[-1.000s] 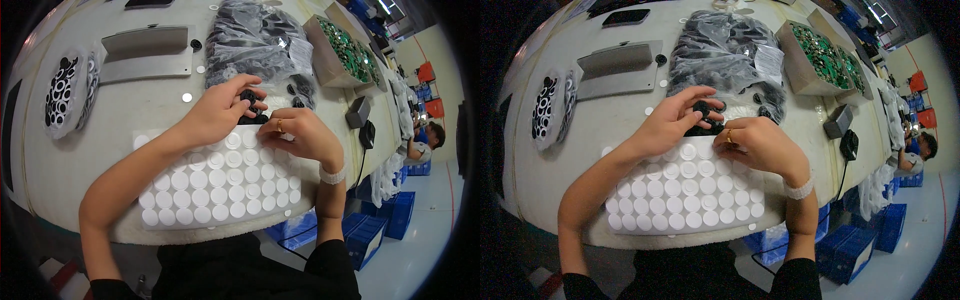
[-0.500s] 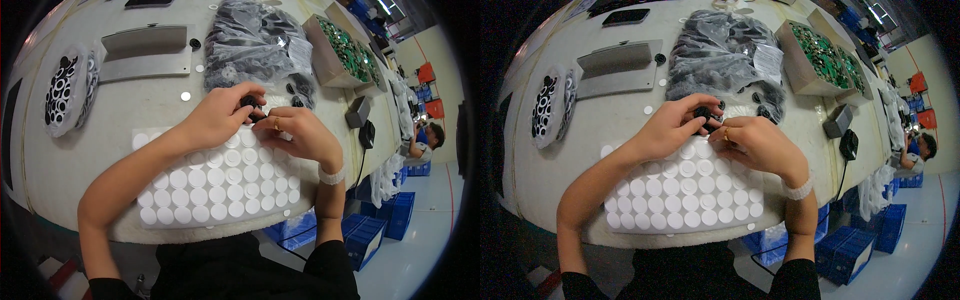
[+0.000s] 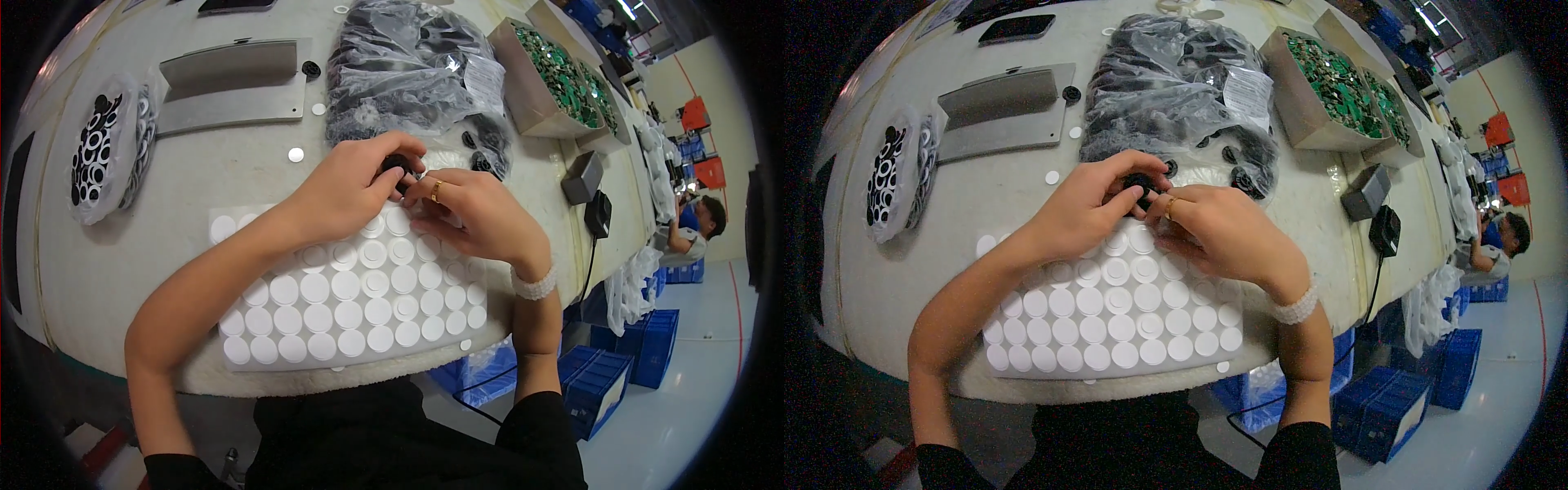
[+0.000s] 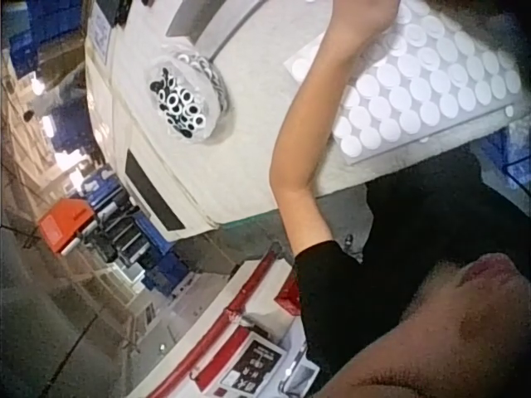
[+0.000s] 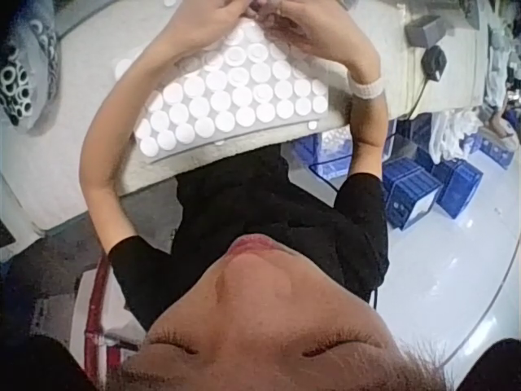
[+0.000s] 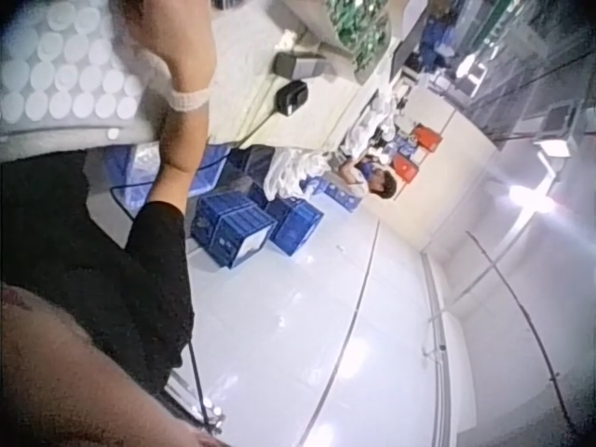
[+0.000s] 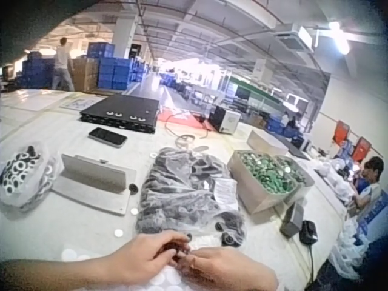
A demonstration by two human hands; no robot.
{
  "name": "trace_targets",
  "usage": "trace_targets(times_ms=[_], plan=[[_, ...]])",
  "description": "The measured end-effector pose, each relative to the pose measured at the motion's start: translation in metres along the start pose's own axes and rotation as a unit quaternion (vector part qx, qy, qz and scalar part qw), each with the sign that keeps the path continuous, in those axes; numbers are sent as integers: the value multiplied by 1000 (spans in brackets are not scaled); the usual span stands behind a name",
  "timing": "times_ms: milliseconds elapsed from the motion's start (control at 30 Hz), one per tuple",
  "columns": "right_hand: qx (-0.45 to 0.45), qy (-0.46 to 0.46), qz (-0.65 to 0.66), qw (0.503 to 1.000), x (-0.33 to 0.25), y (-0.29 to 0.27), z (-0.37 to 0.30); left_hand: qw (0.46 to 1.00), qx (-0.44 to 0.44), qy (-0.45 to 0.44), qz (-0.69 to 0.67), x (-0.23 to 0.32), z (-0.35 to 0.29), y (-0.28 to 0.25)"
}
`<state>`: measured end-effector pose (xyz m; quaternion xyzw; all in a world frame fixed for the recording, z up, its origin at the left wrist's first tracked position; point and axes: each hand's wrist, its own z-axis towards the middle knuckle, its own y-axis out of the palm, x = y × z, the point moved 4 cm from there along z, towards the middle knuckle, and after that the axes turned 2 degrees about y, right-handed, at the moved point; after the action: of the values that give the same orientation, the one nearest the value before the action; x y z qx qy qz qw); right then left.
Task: The person assembles small white plastic discs into black component frames by hand, placing the completed components into an assembly tray.
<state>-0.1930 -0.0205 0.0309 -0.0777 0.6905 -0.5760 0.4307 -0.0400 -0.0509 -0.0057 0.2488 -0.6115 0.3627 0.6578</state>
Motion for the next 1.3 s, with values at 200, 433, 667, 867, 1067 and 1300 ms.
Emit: trace_targets(times_ms=[200, 433, 667, 867, 1067, 1300], plan=[[-10, 0, 2, 1000, 1, 1, 1, 1000, -2, 8, 15, 0, 0, 0], [-11, 11, 0, 1000, -3, 0, 2, 998, 3, 29, 61, 0, -2, 0], [11, -9, 9, 1000, 0, 4, 2, 994, 1, 43, 99, 1, -2, 1], [5, -11, 18, 1000, 1, 1, 1, 998, 6, 36, 51, 0, -2, 1], [-15, -37, -3, 999, 4, 0, 0, 999, -4, 22, 31, 2, 0, 2], [18, -96, -122, 988, 0, 8, -2, 1000, 11, 6, 13, 0, -1, 2]])
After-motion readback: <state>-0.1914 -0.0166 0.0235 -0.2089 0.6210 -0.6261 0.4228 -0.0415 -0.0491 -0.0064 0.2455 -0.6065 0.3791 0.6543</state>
